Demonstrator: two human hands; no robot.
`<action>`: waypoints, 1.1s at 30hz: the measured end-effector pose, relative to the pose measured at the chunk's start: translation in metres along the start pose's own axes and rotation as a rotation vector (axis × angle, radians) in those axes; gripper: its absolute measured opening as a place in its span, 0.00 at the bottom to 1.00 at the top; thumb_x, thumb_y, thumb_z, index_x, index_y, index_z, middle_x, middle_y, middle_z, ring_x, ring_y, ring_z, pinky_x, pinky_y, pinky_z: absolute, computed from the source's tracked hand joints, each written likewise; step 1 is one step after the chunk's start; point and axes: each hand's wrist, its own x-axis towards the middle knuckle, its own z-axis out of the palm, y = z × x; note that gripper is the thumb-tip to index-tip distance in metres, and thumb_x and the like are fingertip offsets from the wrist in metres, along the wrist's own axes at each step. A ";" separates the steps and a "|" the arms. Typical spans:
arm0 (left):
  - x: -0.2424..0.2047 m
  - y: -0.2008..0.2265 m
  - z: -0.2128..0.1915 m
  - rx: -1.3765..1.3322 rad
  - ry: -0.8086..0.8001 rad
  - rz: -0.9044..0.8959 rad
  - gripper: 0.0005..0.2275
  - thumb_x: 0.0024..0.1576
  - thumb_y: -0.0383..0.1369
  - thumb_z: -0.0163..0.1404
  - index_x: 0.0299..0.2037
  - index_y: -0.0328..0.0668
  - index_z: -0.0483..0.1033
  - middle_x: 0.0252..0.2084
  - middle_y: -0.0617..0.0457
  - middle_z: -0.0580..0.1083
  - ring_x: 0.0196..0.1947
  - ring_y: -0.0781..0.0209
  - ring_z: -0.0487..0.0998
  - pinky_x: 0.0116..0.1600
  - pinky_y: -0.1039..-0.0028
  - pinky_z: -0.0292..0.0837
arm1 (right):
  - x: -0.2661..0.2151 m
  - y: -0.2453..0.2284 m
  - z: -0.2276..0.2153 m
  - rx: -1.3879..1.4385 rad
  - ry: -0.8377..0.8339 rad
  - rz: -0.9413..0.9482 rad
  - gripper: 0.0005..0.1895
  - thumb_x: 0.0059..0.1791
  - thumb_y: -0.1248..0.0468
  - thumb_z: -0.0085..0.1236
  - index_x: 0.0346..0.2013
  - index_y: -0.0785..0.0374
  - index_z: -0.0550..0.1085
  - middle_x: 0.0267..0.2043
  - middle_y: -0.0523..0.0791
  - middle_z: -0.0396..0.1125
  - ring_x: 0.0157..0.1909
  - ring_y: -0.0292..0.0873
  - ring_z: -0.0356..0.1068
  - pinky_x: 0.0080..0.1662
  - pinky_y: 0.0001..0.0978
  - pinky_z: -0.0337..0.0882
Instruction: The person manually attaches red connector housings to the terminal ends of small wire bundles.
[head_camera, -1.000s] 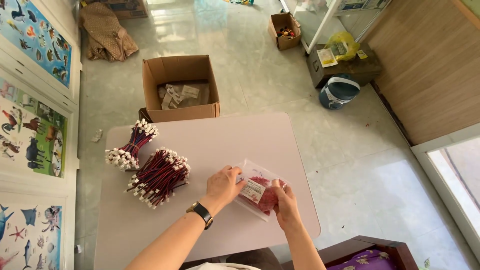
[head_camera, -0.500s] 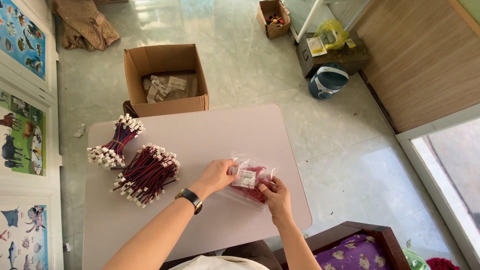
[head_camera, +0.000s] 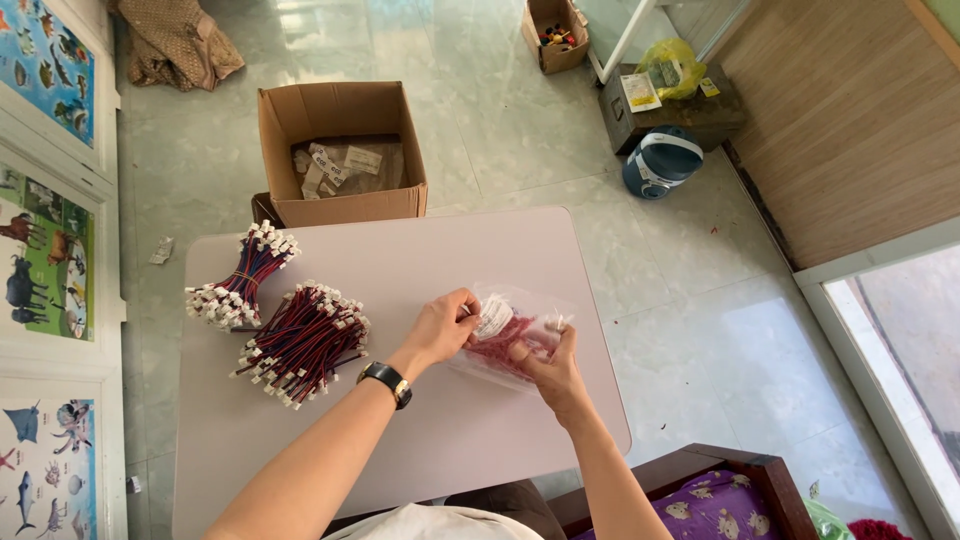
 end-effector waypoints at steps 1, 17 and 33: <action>0.001 0.001 -0.002 -0.003 0.005 0.000 0.05 0.61 0.28 0.52 0.42 0.35 0.74 0.29 0.50 0.80 0.27 0.65 0.83 0.30 0.71 0.75 | 0.001 -0.007 0.002 -0.004 -0.004 -0.002 0.29 0.50 0.60 0.60 0.60 0.63 0.57 0.49 0.46 0.65 0.45 0.39 0.67 0.46 0.33 0.71; 0.002 -0.029 -0.051 0.231 0.323 0.051 0.10 0.57 0.29 0.49 0.45 0.44 0.83 0.34 0.42 0.81 0.33 0.48 0.84 0.42 0.64 0.78 | 0.028 -0.066 0.004 -0.163 -0.145 -0.058 0.46 0.43 0.76 0.57 0.73 0.56 0.52 0.44 0.47 0.74 0.43 0.38 0.72 0.44 0.30 0.72; -0.020 -0.018 -0.036 0.490 0.328 0.173 0.06 0.56 0.36 0.56 0.40 0.53 0.84 0.44 0.55 0.76 0.44 0.52 0.80 0.49 0.63 0.76 | 0.066 -0.045 -0.016 -0.076 -0.190 0.050 0.25 0.44 0.72 0.61 0.57 0.59 0.77 0.35 0.38 0.72 0.32 0.31 0.63 0.35 0.26 0.65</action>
